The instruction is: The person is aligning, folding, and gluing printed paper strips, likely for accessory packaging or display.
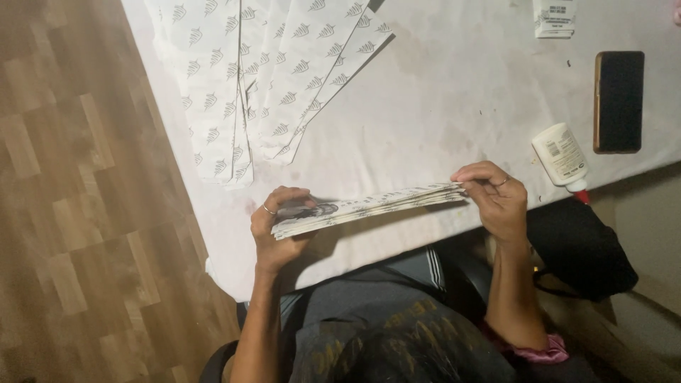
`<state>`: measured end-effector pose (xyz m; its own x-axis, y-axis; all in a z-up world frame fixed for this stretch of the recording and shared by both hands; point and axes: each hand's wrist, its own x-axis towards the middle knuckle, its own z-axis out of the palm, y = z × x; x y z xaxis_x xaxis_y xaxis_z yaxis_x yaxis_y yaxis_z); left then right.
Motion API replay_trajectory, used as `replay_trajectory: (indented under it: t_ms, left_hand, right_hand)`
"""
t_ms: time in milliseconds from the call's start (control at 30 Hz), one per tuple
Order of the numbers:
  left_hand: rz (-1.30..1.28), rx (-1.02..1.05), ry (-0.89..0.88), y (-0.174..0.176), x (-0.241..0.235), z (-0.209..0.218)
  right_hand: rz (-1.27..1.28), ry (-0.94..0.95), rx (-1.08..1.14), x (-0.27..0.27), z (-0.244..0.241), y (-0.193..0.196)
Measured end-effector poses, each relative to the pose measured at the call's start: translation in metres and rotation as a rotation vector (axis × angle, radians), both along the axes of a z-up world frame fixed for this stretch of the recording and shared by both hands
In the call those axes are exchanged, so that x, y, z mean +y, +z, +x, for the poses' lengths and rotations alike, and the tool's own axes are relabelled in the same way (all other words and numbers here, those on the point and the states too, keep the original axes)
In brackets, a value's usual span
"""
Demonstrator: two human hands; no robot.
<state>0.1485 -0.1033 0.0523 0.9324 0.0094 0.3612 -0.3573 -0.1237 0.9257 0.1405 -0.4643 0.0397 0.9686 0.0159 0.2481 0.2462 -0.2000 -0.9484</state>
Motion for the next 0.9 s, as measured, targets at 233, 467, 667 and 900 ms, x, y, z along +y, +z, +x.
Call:
replay_trajectory:
  t_ms: [233,467,667,900]
  left_hand:
    - [0.007,0.0,0.002,-0.002,0.0,0.0]
    - [-0.009,0.005,-0.003,-0.003,-0.001,0.001]
    - [-0.016,-0.011,-0.007,-0.003,-0.003,0.004]
    - [-0.018,-0.015,0.0,-0.004,-0.004,0.004]
  right_hand:
    - [0.045,-0.092,-0.015,0.004,-0.011,0.004]
    - [-0.049,-0.083,-0.064,-0.001,-0.008,0.0]
    - [-0.054,-0.126,-0.074,0.002,-0.006,0.005]
    - [0.005,-0.19,-0.043,0.011,-0.007,0.007]
